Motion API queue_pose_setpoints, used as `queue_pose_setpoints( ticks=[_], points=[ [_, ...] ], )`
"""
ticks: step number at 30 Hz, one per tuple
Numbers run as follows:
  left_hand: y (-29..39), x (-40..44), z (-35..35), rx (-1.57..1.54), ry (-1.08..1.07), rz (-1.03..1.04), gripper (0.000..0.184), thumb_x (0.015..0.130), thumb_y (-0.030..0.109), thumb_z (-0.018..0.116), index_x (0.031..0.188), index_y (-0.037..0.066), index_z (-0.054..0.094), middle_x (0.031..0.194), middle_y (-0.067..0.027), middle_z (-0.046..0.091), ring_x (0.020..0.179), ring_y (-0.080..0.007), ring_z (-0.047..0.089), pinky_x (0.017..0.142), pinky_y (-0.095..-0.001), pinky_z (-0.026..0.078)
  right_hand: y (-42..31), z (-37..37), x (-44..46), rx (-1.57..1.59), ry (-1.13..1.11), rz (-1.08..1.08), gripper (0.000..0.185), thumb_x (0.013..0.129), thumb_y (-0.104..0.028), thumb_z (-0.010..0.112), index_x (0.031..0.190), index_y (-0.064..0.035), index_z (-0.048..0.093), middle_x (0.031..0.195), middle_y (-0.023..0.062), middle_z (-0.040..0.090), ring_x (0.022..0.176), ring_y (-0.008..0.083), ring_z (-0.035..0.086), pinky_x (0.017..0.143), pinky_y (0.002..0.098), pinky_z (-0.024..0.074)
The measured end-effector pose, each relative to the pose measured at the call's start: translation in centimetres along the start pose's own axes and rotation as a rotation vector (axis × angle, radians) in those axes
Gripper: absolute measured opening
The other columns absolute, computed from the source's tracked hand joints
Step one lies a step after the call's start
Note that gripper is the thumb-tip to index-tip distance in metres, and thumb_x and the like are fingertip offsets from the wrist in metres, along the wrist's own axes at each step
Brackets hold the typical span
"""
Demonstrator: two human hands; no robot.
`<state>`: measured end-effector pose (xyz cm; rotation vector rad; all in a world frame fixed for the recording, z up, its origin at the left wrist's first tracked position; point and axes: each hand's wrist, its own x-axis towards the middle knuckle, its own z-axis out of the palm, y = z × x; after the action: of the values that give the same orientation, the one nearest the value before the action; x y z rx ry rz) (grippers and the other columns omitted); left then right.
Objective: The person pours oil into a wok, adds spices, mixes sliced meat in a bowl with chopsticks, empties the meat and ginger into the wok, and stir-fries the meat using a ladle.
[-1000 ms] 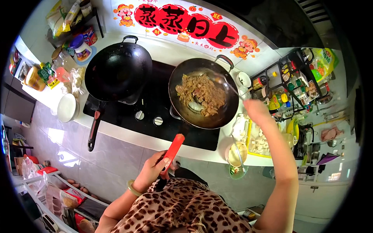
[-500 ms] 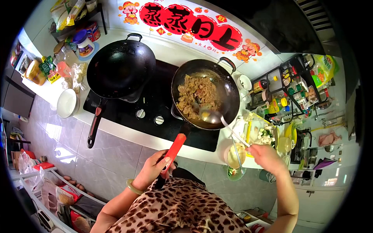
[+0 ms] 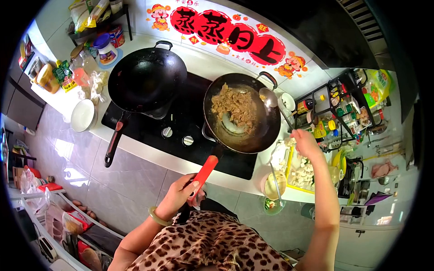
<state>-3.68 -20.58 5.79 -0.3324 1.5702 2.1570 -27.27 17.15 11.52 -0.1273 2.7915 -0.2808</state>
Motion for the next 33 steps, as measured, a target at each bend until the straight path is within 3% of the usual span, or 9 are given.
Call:
queue_pose_setpoints(
  ticks=[2,4,6,10,14,20,28,30,33],
  points=[
    [0.1,0.0,0.1,-0.005,0.010,-0.011,0.038,0.097,0.021,0.044,0.126,-0.004,0.047,0.082,-0.0088,0.064,0.053,-0.0111,0.056,0.048,-0.0216,0.045,-0.6,0.6,3.0,-0.016,-0.016,-0.008,0.035,0.096,-0.029,0.039,0.097,-0.0022,0.061,0.075,0.0173,0.062,0.060,0.0301,0.059,0.059,0.0396,0.0467],
    [0.1,0.0,0.1,-0.002,0.028,-0.017,0.038,0.097,0.020,0.044,0.126,-0.004,0.047,0.082,-0.0088,0.064,0.052,-0.0112,0.056,0.049,-0.0216,0.045,-3.5,1.8,4.7,0.612,-0.431,0.182,0.038,0.099,-0.034,0.037,0.102,-0.0031,0.059,0.059,0.0092,0.053,0.040,0.0157,0.046,0.041,0.0302,0.0381],
    [0.1,-0.2,0.3,-0.001,0.031,-0.037,0.037,0.097,0.020,0.044,0.125,-0.004,0.047,0.082,-0.0089,0.064,0.052,-0.0113,0.056,0.049,-0.0216,0.045,-5.9,2.7,4.0,0.675,-0.494,0.093,0.039,0.100,-0.037,0.036,0.107,-0.0049,0.058,0.053,0.0015,0.044,0.035,0.0066,0.034,0.034,0.0239,0.0273],
    [0.3,-0.2,0.5,0.003,0.042,-0.029,0.037,0.097,0.019,0.044,0.125,-0.004,0.048,0.083,-0.0094,0.064,0.053,-0.0118,0.056,0.048,-0.0220,0.045,-5.4,2.8,-2.2,0.409,-0.357,-0.066,0.033,0.097,-0.032,0.044,0.097,-0.0062,0.064,0.056,0.0024,0.049,0.048,0.0099,0.048,0.047,0.0270,0.0398],
    [0.0,-0.1,0.2,0.000,0.024,-0.021,0.038,0.097,0.020,0.044,0.125,-0.004,0.048,0.083,-0.0098,0.064,0.053,-0.0121,0.056,0.048,-0.0222,0.045,-2.9,2.2,-10.4,-0.067,-0.146,-0.412,0.027,0.095,-0.031,0.047,0.098,-0.0108,0.065,0.061,0.0134,0.058,0.057,0.0291,0.060,0.054,0.0400,0.0463],
    [-0.3,0.0,0.0,-0.008,0.016,-0.032,0.039,0.097,0.022,0.045,0.126,-0.004,0.047,0.084,-0.0101,0.064,0.053,-0.0119,0.056,0.048,-0.0217,0.045,-6.2,4.7,-8.1,-0.349,-0.066,-0.221,0.030,0.094,-0.033,0.046,0.085,-0.0069,0.059,0.071,0.0182,0.061,0.073,0.0372,0.060,0.064,0.0474,0.0473],
    [-0.5,-0.1,0.1,0.005,0.034,-0.014,0.039,0.097,0.022,0.043,0.126,-0.003,0.047,0.084,-0.0098,0.064,0.053,-0.0113,0.056,0.048,-0.0216,0.045,-3.2,1.1,2.5,-0.201,0.249,-0.240,0.040,0.095,-0.034,0.042,0.080,-0.0025,0.061,0.079,0.0216,0.063,0.078,0.0416,0.059,0.070,0.0504,0.0460],
    [-0.3,-0.1,0.1,0.020,0.035,-0.005,0.039,0.097,0.022,0.043,0.126,-0.003,0.047,0.084,-0.0097,0.064,0.053,-0.0111,0.056,0.048,-0.0215,0.045,-3.7,0.8,5.6,-0.210,0.227,-0.261,0.040,0.095,-0.033,0.042,0.084,-0.0008,0.063,0.080,0.0223,0.063,0.077,0.0399,0.060,0.069,0.0477,0.0465],
    [-0.2,-0.1,0.0,-0.002,0.024,-0.032,0.039,0.097,0.022,0.043,0.126,-0.003,0.047,0.083,-0.0095,0.064,0.053,-0.0111,0.055,0.048,-0.0214,0.044,-8.8,0.3,5.4,0.137,-0.179,-0.052,0.040,0.094,-0.034,0.043,0.082,-0.0003,0.061,0.073,0.0176,0.063,0.070,0.0311,0.062,0.065,0.0411,0.0471]
  ],
)
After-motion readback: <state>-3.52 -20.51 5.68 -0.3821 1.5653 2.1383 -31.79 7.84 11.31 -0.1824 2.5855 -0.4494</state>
